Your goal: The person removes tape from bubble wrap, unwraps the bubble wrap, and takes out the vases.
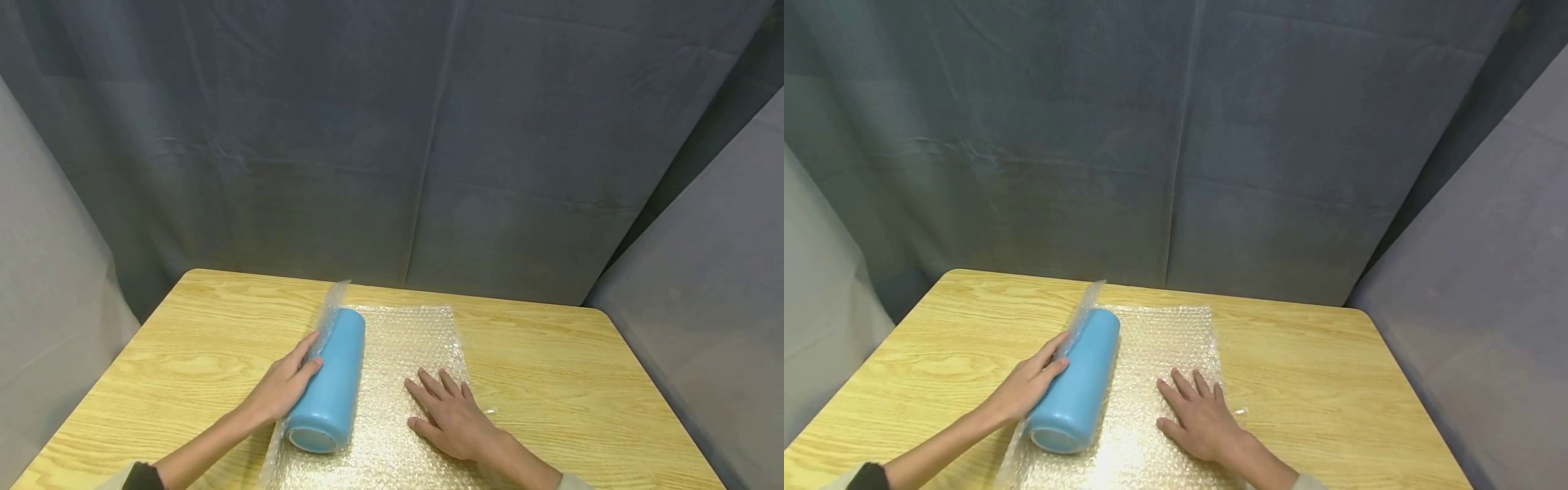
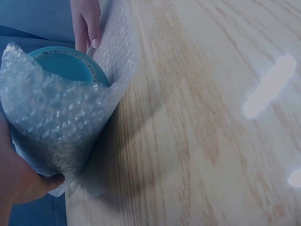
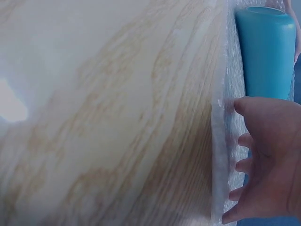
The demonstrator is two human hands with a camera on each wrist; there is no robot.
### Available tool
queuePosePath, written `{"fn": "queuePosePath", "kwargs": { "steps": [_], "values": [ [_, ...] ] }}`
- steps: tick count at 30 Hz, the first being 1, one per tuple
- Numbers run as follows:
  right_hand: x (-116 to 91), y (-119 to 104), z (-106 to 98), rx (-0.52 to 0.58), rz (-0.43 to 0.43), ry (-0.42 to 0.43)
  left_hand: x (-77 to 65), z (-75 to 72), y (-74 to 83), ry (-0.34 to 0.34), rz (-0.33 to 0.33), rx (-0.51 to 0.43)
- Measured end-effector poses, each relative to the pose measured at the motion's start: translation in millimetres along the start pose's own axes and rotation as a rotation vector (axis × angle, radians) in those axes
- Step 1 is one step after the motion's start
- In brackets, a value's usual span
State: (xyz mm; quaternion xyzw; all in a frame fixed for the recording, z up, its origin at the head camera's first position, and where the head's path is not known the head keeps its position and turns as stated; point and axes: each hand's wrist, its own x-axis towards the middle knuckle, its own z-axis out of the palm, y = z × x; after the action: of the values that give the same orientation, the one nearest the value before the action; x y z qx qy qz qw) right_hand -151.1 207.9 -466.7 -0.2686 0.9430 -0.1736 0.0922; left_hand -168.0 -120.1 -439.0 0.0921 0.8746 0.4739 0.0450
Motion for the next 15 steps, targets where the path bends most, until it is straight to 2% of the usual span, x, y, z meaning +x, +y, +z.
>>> {"fn": "queuePosePath", "kwargs": {
  "steps": [15],
  "values": [
    [1.0, 1.7, 0.8, -0.004, -0.002, 0.002, 0.9, -5.9, -6.7, 0.004, -0.074, -0.078]
  ]
}}
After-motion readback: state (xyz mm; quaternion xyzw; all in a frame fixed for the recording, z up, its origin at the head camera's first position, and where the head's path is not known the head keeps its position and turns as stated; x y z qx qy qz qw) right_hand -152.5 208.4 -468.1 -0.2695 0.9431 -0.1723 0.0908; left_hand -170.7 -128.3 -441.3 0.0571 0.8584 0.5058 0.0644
